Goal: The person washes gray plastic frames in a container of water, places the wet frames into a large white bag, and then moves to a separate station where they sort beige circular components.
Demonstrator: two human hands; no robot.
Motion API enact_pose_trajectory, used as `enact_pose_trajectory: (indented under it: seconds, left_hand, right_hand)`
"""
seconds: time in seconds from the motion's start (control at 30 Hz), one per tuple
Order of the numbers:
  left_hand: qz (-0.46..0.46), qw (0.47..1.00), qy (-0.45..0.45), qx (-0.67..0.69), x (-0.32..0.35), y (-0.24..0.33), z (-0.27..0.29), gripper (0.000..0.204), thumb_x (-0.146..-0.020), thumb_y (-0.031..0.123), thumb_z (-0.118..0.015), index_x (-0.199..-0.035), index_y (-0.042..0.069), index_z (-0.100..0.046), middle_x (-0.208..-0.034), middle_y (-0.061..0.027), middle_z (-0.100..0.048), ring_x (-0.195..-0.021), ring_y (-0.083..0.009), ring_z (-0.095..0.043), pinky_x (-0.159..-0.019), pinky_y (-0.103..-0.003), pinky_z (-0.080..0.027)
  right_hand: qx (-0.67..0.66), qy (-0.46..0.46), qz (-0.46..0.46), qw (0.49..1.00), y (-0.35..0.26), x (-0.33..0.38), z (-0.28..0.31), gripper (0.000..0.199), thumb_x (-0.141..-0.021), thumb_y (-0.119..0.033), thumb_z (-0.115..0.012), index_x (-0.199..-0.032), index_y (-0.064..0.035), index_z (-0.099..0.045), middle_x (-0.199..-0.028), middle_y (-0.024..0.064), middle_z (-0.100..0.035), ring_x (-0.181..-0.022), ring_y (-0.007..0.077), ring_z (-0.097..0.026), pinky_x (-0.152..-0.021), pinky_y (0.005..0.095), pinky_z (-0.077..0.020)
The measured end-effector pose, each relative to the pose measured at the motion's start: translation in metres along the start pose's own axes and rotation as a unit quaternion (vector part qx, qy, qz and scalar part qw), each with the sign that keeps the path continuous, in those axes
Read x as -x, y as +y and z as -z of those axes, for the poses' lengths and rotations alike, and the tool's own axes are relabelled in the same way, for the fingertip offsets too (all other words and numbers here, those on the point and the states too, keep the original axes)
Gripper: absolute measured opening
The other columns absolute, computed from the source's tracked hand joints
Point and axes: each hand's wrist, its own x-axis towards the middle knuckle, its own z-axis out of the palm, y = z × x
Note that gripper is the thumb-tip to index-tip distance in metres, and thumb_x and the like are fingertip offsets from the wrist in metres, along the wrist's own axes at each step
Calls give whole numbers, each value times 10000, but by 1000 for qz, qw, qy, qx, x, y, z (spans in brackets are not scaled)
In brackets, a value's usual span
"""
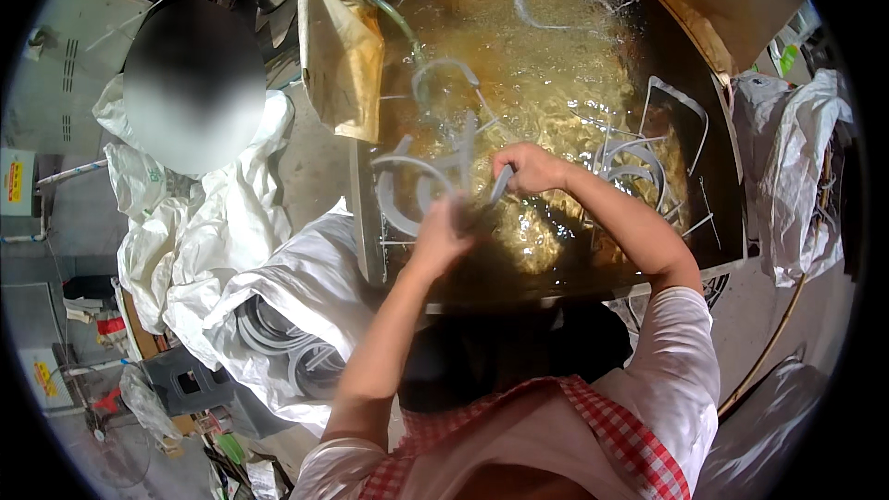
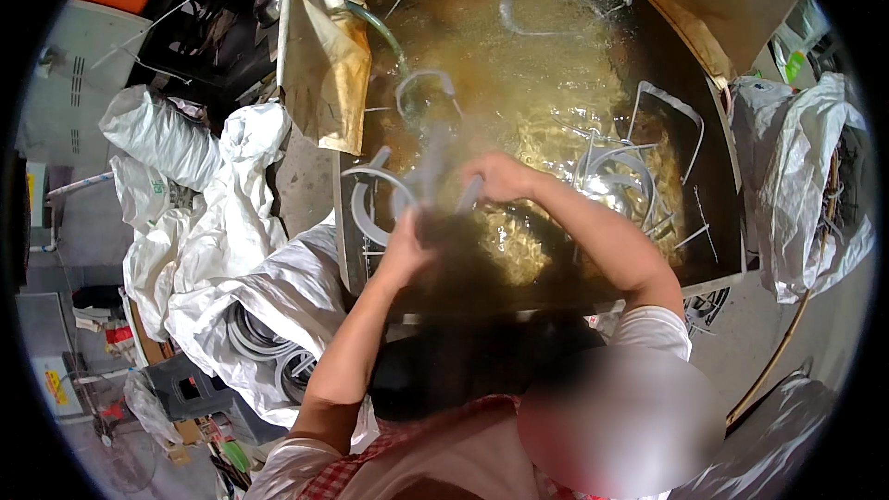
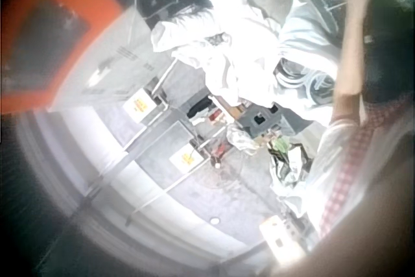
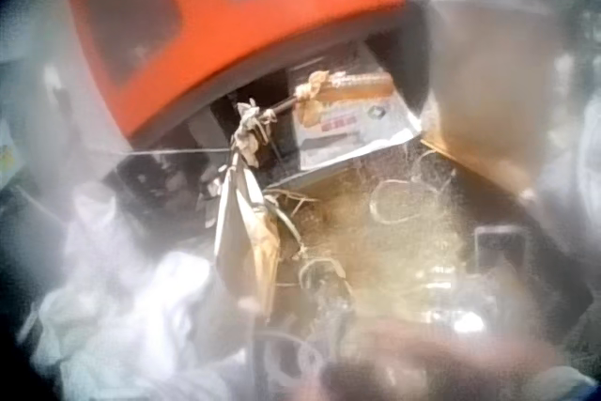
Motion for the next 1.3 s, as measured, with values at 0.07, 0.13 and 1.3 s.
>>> enact_pose_trajectory:
  seconds: [0.07, 0.13, 1.3]
  left_hand:
    - [35, 999, -6, 2, 7, -40, -19, 435, -707, 75, -670, -1106, 11, -509, -809, -137, -613, -672, -225, -593, -638, -336, -467]
    - [276, 940, -77, 187, 4, -51, -16, 408, -695, 88, -682, -1059, 5, -518, -798, -170, -611, -691, -284, -597, -638, -361, -465]
    - [-27, 916, -235, 325, 15, 108, -10, 770, -723, 312, -737, -1314, 31, -332, -1270, -119, -473, -1095, -247, -527, -939, -359, -393]
  right_hand:
    - [-49, -32, -15, 998, -16, 6, -3, 145, -664, -10, -590, -799, -52, -625, -763, 16, -641, -695, 116, -574, -613, 269, -466]
    - [-115, -110, 7, 987, -5, 5, 3, 92, -697, -37, -571, -772, -39, -624, -754, 38, -636, -643, 120, -567, -570, 259, -465]
    - [166, 291, 147, 931, -62, 58, 39, 495, -709, 32, -539, -1189, -87, -545, -1114, 136, -527, -1019, 297, -483, -876, 346, -420]
